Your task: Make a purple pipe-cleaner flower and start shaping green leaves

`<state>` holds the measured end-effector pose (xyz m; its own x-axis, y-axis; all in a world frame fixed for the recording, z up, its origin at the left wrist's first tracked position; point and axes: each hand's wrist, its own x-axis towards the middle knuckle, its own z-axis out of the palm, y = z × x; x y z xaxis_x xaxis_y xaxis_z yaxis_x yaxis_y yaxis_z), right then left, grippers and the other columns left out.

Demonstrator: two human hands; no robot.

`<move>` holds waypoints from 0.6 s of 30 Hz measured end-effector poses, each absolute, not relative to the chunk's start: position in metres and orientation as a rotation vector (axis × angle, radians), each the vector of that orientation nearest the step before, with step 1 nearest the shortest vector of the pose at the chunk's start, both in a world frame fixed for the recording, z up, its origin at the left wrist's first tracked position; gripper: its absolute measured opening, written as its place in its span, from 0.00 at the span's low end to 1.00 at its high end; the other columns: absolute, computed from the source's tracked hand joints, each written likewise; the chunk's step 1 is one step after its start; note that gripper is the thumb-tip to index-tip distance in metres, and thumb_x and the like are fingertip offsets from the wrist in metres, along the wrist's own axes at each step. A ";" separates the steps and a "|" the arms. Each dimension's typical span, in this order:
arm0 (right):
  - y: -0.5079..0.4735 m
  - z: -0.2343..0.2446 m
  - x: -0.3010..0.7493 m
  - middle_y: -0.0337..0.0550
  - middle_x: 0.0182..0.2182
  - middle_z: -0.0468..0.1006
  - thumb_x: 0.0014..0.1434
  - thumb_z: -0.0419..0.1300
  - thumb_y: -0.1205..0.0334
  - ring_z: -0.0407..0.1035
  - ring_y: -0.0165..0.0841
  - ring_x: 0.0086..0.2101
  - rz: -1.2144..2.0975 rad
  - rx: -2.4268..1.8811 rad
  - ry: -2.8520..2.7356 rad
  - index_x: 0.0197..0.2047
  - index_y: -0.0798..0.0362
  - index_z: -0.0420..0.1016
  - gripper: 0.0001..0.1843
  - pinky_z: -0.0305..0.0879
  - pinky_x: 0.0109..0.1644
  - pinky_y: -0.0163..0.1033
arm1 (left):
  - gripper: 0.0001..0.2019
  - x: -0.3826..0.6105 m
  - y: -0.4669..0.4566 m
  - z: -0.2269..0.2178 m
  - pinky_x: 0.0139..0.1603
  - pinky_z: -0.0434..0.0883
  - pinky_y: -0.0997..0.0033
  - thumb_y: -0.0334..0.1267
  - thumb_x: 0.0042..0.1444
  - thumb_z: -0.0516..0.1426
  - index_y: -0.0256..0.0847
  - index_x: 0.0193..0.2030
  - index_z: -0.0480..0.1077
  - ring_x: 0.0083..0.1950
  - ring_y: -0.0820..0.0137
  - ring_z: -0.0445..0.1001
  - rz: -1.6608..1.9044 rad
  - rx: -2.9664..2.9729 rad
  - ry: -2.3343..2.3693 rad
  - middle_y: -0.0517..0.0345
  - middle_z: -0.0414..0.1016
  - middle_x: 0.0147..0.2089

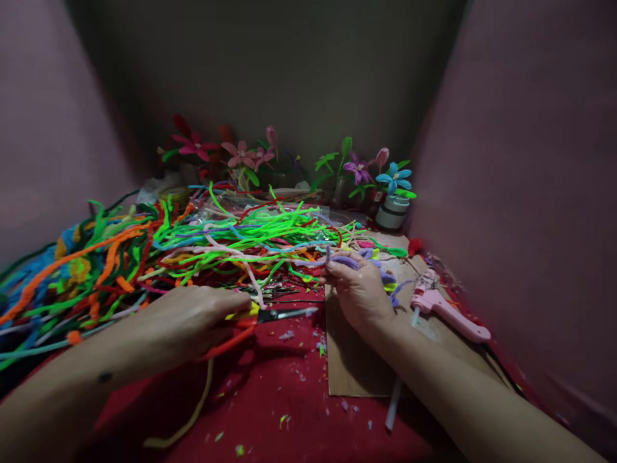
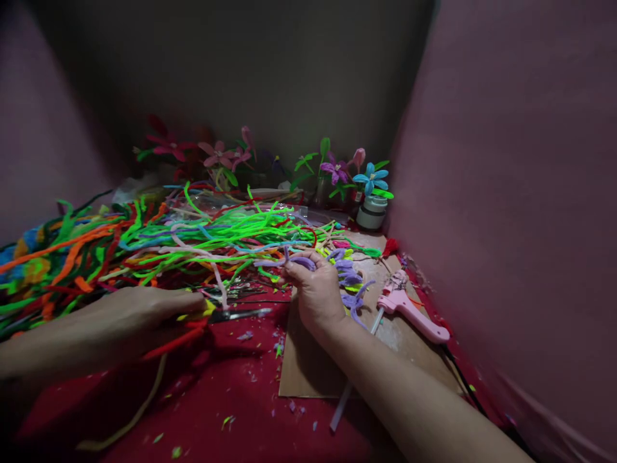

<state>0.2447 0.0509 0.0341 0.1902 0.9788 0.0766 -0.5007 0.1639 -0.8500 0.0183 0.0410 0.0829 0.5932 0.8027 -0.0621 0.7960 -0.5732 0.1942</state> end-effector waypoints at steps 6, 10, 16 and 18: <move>0.047 0.036 0.240 0.33 0.16 0.69 0.38 0.64 0.69 0.63 0.25 0.19 1.265 -0.808 -0.749 0.22 0.55 0.70 0.05 0.60 0.23 0.32 | 0.11 0.037 0.036 0.053 0.27 0.57 0.71 0.39 0.57 0.47 0.42 0.31 0.68 0.28 0.68 0.70 -0.191 2.724 1.262 0.55 0.74 0.30; 0.045 0.036 0.239 0.32 0.16 0.68 0.39 0.64 0.70 0.60 0.24 0.18 1.307 -0.808 -0.776 0.22 0.55 0.70 0.06 0.57 0.23 0.31 | 0.10 0.039 0.036 0.048 0.26 0.58 0.70 0.37 0.58 0.46 0.41 0.35 0.67 0.30 0.66 0.71 -0.193 2.766 1.346 0.52 0.73 0.33; 0.040 0.035 0.238 0.32 0.16 0.67 0.39 0.64 0.70 0.60 0.24 0.17 1.467 -0.759 -0.867 0.23 0.55 0.68 0.08 0.56 0.21 0.32 | 0.12 0.038 0.039 0.064 0.32 0.63 0.71 0.41 0.58 0.49 0.41 0.32 0.71 0.34 0.66 0.71 -0.005 2.670 1.360 0.54 0.73 0.34; 0.037 0.034 0.236 0.31 0.16 0.67 0.39 0.64 0.70 0.60 0.24 0.16 1.516 -0.763 -0.933 0.26 0.54 0.67 0.10 0.56 0.20 0.32 | 0.13 0.043 0.035 0.069 0.35 0.65 0.72 0.43 0.58 0.49 0.40 0.37 0.72 0.35 0.68 0.71 0.267 2.416 1.316 0.56 0.74 0.34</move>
